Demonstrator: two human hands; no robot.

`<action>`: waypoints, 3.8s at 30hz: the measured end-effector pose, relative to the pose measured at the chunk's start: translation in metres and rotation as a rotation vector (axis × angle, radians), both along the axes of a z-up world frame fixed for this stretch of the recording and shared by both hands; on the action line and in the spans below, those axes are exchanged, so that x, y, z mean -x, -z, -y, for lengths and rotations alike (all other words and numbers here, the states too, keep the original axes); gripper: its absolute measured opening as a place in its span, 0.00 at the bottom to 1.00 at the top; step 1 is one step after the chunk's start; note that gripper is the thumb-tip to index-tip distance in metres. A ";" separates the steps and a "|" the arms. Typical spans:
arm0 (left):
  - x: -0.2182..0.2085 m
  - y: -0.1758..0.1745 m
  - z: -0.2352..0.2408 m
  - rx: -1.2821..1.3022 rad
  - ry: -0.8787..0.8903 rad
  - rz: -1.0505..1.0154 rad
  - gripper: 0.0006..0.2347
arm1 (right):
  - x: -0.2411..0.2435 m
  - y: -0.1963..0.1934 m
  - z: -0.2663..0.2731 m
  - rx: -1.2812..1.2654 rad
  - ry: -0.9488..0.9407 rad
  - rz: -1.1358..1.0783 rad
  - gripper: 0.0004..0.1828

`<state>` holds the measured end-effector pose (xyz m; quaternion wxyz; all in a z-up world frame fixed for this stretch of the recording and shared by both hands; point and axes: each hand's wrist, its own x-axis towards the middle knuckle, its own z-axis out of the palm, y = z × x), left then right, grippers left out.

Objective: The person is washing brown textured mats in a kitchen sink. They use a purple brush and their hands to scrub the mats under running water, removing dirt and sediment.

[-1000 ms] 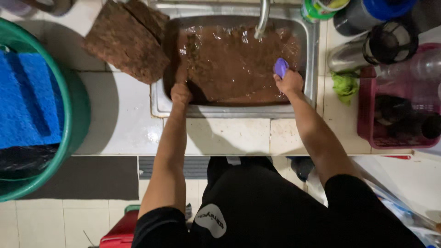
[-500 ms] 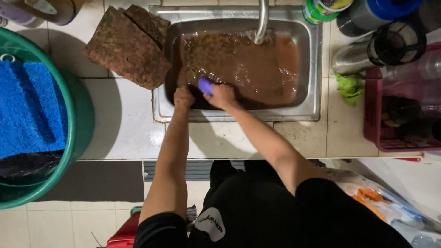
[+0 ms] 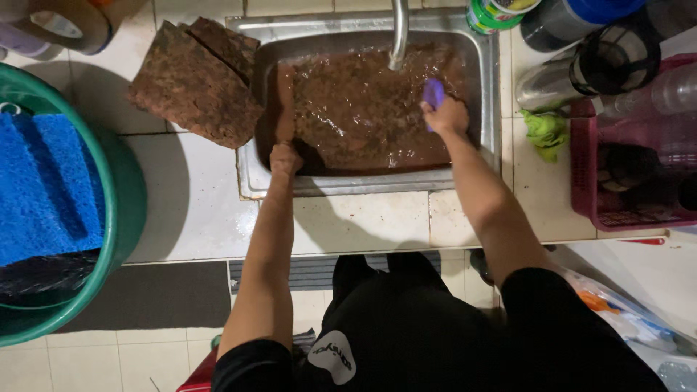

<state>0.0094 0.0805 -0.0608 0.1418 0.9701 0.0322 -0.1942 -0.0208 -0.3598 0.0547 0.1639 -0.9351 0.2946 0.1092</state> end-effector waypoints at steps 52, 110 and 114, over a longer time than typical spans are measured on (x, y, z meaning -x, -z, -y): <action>-0.002 -0.166 0.128 0.410 0.744 -0.573 0.17 | 0.104 -0.107 -0.143 -0.077 -0.838 0.361 0.46; -0.006 -0.080 0.116 0.315 0.592 -0.255 0.17 | 0.050 -0.011 -0.080 -0.469 -0.414 -0.145 0.25; -0.026 -0.045 0.119 0.490 0.623 -0.477 0.15 | 0.055 -0.031 -0.092 -0.220 -0.567 -0.055 0.27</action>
